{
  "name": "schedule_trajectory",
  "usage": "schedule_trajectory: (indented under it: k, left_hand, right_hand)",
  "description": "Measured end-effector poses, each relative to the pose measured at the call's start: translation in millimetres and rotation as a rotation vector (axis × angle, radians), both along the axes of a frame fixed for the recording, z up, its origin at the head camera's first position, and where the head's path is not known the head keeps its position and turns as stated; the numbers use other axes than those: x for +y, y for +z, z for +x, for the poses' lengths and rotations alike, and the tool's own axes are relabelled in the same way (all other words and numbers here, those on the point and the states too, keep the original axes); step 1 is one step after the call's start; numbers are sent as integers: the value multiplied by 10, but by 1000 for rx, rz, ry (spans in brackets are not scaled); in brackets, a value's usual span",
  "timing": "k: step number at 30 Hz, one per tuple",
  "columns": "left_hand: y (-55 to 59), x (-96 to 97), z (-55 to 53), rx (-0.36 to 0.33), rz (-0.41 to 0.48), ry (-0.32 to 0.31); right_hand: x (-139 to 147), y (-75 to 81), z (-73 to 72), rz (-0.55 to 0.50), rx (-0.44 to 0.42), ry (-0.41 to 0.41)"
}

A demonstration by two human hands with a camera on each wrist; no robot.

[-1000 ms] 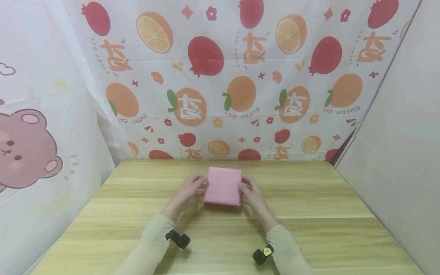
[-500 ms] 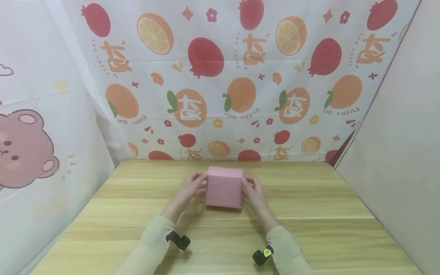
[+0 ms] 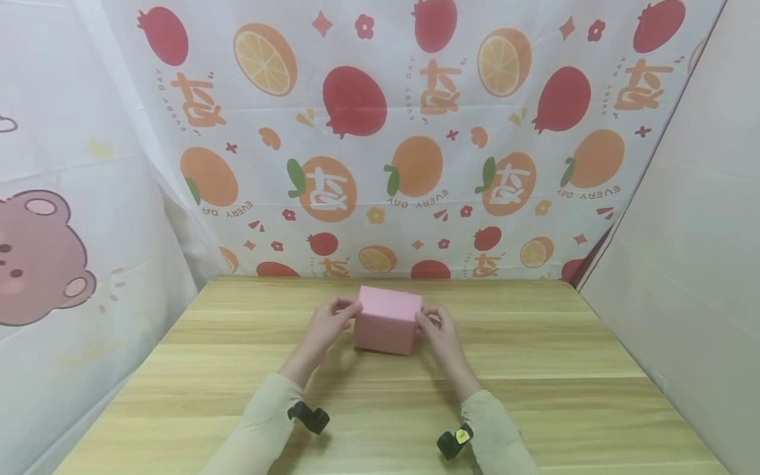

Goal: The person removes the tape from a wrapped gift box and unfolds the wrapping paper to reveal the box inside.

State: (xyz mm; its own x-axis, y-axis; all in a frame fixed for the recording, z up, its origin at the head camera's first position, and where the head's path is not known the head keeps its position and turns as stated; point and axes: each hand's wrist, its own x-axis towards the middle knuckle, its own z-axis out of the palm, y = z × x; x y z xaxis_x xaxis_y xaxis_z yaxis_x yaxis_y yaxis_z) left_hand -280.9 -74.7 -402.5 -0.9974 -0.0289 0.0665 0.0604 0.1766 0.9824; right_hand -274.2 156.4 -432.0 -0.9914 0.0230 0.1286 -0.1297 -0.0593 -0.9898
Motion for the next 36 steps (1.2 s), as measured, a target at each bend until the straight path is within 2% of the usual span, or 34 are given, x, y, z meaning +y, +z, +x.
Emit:
schedule_trajectory:
  k: [9, 16, 20, 27, 31, 35, 36]
  left_hand:
    - [-34, -9, -28, 3, 32, -33]
    - [-58, -15, -7, 14, 68, -95]
    - [-66, -25, 0, 9, 53, -126]
    - [-101, -37, -15, 48, 15, -159]
    - [-110, -39, -10, 82, -53, -161]
    - [-108, -47, -3, 91, -83, -167]
    - [-106, -52, -3, 85, -79, -166]
  right_hand:
    - [31, 2, 15, 67, 14, -14]
    - [54, -7, 12, 46, 29, -12]
    - [73, -27, 7, 58, 44, -8]
    - [108, -65, -23, 163, 79, -13]
    - [136, -83, -43, 249, 114, -4]
    - [168, -69, -43, 349, 161, 20]
    - [169, -17, -9, 367, 175, 39]
